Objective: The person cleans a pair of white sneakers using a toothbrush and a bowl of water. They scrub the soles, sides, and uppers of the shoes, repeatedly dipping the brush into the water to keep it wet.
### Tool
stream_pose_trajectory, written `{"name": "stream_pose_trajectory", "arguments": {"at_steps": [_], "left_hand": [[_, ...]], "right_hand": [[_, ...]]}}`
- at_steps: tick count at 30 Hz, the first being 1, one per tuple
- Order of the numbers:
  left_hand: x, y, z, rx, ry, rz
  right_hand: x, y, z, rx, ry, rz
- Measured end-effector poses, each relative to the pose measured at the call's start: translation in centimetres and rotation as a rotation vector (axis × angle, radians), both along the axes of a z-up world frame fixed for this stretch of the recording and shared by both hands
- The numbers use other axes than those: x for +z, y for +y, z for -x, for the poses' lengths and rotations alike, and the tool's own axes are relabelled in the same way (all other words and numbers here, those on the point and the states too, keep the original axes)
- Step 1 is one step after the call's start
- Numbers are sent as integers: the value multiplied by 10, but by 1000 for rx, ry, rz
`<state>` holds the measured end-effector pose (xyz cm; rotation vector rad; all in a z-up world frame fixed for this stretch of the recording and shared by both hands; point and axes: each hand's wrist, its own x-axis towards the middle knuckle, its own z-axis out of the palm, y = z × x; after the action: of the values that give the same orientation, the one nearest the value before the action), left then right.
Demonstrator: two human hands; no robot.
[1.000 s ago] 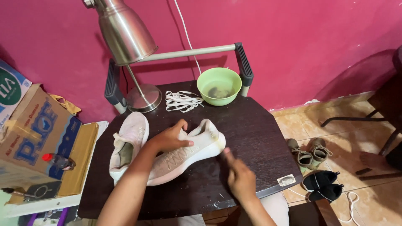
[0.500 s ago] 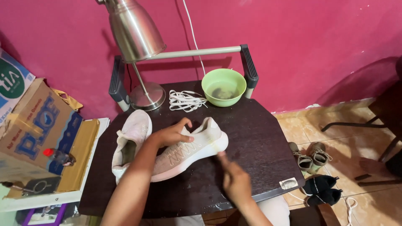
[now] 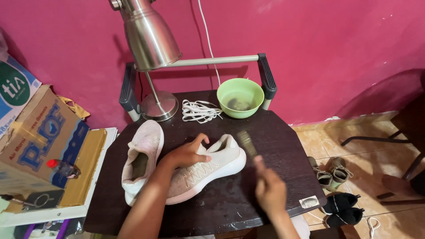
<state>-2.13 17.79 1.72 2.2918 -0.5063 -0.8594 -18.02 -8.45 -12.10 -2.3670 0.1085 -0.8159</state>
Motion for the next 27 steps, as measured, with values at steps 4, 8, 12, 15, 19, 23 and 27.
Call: {"name": "stream_pose_trajectory", "arguments": {"at_steps": [4,8,12,15,19,23,27], "left_hand": [[0,-1,-1,7,1,-7],[4,1,-3,6,13,-1],[-1,3,-18,-50,41,-2],[-6,4,-21,-22,119,18],[-3,5,-26,6,192,36],[-25,10,-34,-20,239,146],[-23,11,-40,-26,236,163]], "right_hand": [[-15,0,-7,-163,36,-46],[-19,1,7,3,-174,-26],[-26,9,10,7,96,42],[-21,25,19,1,203,-46],[-4,37,20,44,160,-136],[-27,35,19,76,77,-79],[-25,44,17,102,136,-16]]}}
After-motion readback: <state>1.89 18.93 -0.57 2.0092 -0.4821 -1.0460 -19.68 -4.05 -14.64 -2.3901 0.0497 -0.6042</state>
